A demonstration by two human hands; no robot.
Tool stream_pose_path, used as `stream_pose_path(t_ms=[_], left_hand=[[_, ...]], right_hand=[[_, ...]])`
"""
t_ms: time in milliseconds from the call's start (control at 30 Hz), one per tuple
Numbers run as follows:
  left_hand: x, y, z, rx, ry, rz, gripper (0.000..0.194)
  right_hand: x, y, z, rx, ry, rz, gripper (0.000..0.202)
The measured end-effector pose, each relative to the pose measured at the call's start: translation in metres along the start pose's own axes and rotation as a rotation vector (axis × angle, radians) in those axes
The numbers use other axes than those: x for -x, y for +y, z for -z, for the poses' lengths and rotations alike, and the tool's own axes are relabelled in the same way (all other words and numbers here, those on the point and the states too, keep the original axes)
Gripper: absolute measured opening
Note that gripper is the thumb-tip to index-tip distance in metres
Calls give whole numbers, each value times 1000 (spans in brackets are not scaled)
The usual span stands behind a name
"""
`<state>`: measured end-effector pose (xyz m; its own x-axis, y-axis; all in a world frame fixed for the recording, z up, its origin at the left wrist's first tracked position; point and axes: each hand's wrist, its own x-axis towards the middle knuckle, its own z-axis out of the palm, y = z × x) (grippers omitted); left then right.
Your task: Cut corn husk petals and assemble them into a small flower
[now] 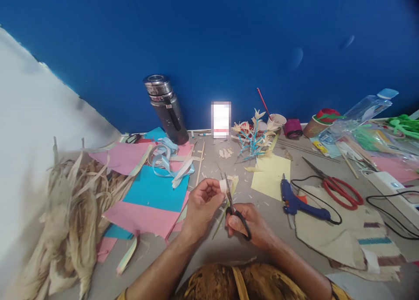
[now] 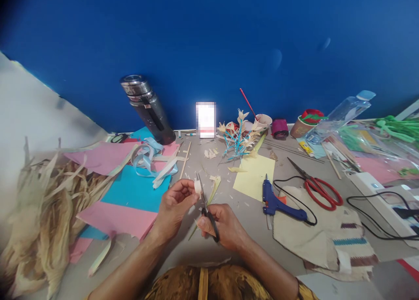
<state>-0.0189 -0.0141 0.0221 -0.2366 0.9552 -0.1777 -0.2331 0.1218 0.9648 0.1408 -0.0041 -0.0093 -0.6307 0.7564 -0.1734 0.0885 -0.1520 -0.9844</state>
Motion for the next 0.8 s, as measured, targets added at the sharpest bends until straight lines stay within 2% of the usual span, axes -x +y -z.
stream_pose_path(t_ms=[367, 800], left_hand=[[-2, 8, 1, -66, -15, -18, 11], [-2, 6, 4, -98, -45, -13, 12]], right_hand=[[0, 6, -1, 10, 77, -71, 52], [-1, 4, -2, -3, 59, -95, 52]])
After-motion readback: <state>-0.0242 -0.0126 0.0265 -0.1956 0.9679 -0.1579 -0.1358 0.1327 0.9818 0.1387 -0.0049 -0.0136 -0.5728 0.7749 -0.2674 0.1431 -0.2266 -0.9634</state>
